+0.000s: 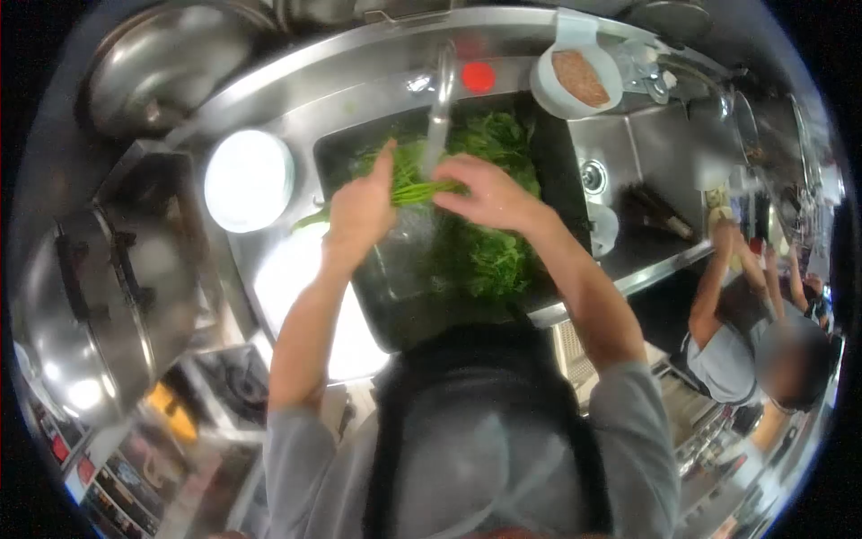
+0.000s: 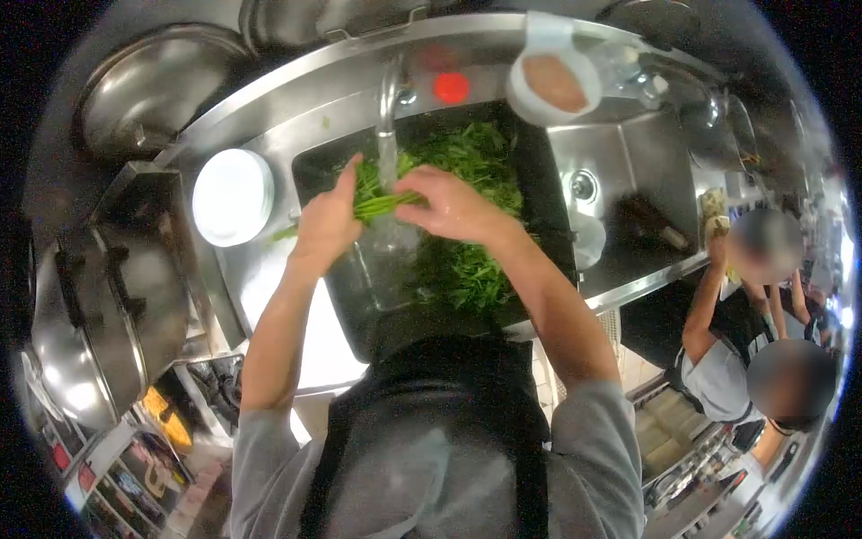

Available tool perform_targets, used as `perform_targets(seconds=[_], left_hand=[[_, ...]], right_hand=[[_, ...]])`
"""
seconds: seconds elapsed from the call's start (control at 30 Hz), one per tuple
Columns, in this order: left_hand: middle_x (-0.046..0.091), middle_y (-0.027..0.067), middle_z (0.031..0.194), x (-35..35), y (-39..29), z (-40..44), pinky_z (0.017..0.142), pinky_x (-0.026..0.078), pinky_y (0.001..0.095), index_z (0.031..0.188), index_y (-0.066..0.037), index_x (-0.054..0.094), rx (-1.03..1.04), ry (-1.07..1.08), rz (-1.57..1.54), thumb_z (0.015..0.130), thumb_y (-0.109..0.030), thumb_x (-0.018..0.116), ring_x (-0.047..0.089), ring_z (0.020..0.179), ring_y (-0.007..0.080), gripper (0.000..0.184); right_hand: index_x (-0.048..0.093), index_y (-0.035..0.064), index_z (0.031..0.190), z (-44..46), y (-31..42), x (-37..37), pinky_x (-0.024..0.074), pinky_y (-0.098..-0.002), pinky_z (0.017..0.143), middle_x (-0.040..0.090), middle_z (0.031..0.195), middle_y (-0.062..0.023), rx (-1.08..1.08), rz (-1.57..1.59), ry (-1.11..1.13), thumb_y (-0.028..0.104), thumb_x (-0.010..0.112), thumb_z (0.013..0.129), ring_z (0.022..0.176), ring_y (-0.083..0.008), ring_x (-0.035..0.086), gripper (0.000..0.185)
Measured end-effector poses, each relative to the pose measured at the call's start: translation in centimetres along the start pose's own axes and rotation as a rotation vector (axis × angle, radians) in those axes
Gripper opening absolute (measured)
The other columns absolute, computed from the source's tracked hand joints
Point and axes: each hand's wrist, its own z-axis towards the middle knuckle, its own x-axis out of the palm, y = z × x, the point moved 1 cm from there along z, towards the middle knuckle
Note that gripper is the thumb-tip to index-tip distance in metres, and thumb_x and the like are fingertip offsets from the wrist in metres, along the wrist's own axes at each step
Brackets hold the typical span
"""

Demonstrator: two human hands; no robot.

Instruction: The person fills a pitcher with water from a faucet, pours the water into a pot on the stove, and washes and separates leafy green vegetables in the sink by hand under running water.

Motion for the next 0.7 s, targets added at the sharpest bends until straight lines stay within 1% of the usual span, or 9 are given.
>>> perform_targets(seconds=[0.07, 0.2, 0.27, 0.37, 0.43, 0.5, 0.57, 0.6, 0.7], left_hand=[[0.068, 0.0165, 0.077, 0.3, 0.2, 0.4, 0.065, 0.056, 0.0446, 0.154, -0.012, 0.025, 0.1, -0.019, 0.173, 0.078, -0.003, 0.061, 0.069, 0.07, 0.033, 0.084], [0.066, 0.0148, 0.074, 0.6, -0.6, 0.6, 0.061, 0.056, 0.0435, 0.155, -0.012, 0.02, 0.215, -0.095, 0.221, 0.079, -0.002, 0.06, 0.068, 0.066, 0.0311, 0.087], [0.065, 0.0153, 0.075, 0.3, -0.9, 0.8, 0.061, 0.055, 0.0443, 0.156, -0.013, 0.016, 0.303, -0.052, 0.24, 0.08, 0.0, 0.058, 0.067, 0.066, 0.0318, 0.088], [0.065, 0.0168, 0.076, -1.5, 1.3, -0.1, 0.061, 0.055, 0.045, 0.157, -0.014, 0.01, 0.262, 0.044, 0.177, 0.079, 0.002, 0.057, 0.066, 0.067, 0.0328, 0.092], [0.065, 0.0168, 0.076, -1.8, 2.1, -0.4, 0.062, 0.055, 0.0452, 0.157, -0.015, 0.008, 0.221, 0.098, 0.196, 0.078, 0.003, 0.058, 0.066, 0.067, 0.0333, 0.095], [0.065, 0.0167, 0.077, -1.5, 2.1, -0.6, 0.062, 0.055, 0.0453, 0.157, -0.016, 0.005, 0.189, 0.15, 0.21, 0.077, 0.003, 0.059, 0.066, 0.068, 0.0339, 0.098], [0.065, 0.0164, 0.077, -1.1, 1.6, -1.0, 0.062, 0.055, 0.0448, 0.157, -0.016, 0.004, 0.328, 0.112, 0.273, 0.075, 0.004, 0.061, 0.066, 0.069, 0.0341, 0.102], [0.065, 0.0164, 0.077, -1.0, 1.9, -1.2, 0.062, 0.055, 0.0448, 0.157, -0.016, 0.004, 0.327, 0.113, 0.274, 0.075, 0.004, 0.061, 0.066, 0.069, 0.0341, 0.102], [0.064, 0.016, 0.076, -1.1, 3.4, -2.0, 0.062, 0.054, 0.0449, 0.157, -0.016, 0.003, 0.307, 0.044, 0.203, 0.075, 0.004, 0.061, 0.066, 0.07, 0.0341, 0.103]], right_hand=[[0.063, 0.0054, 0.112, 0.3, 0.1, 0.2, 0.05, -0.0375, 0.085, 0.064, 0.105, -0.013, 0.069, 0.008, 0.047, 0.024, 0.074, 0.085, 0.099, -0.028, 0.062, 0.034], [0.063, 0.0046, 0.11, 0.6, 0.4, 1.3, 0.0514, -0.0362, 0.078, 0.066, 0.1, -0.0113, -0.019, 0.086, 0.027, 0.023, 0.073, 0.086, 0.091, -0.0241, 0.064, 0.032], [0.064, 0.0051, 0.11, 0.5, 1.3, 0.9, 0.0525, -0.0376, 0.078, 0.067, 0.092, -0.0147, 0.163, 0.174, 0.173, 0.025, 0.072, 0.085, 0.083, -0.0269, 0.065, 0.032], [0.064, 0.0039, 0.105, -1.1, 2.2, -0.6, 0.0527, -0.0351, 0.075, 0.068, 0.089, -0.0118, 0.158, 0.091, 0.193, 0.023, 0.071, 0.086, 0.08, -0.023, 0.065, 0.028], [0.064, 0.0029, 0.103, -2.1, 0.5, -1.1, 0.0526, -0.0333, 0.073, 0.066, 0.084, -0.009, 0.441, 0.422, 0.209, 0.02, 0.071, 0.086, 0.081, -0.0205, 0.065, 0.025], [0.062, 0.004, 0.107, -1.8, 0.0, -0.7, 0.0533, -0.0319, 0.071, 0.065, 0.089, -0.0088, 0.403, 0.445, 0.2, 0.016, 0.071, 0.086, 0.08, -0.02, 0.064, 0.025], [0.06, 0.0047, 0.112, -0.7, 1.4, 0.6, 0.0539, -0.0319, 0.072, 0.063, 0.1, -0.0107, 0.07, 0.315, 0.023, 0.015, 0.072, 0.086, 0.084, -0.0202, 0.064, 0.031], [0.059, 0.0045, 0.116, -0.4, 2.0, 0.5, 0.054, -0.0325, 0.074, 0.061, 0.108, -0.0124, 0.05, 0.284, 0.069, 0.016, 0.075, 0.083, 0.088, -0.0206, 0.064, 0.039], [0.058, 0.0046, 0.12, -0.7, 3.2, 0.2, 0.0532, -0.0319, 0.077, 0.062, 0.108, -0.0112, 0.069, 0.291, 0.067, 0.016, 0.077, 0.082, 0.092, -0.0194, 0.063, 0.044]])
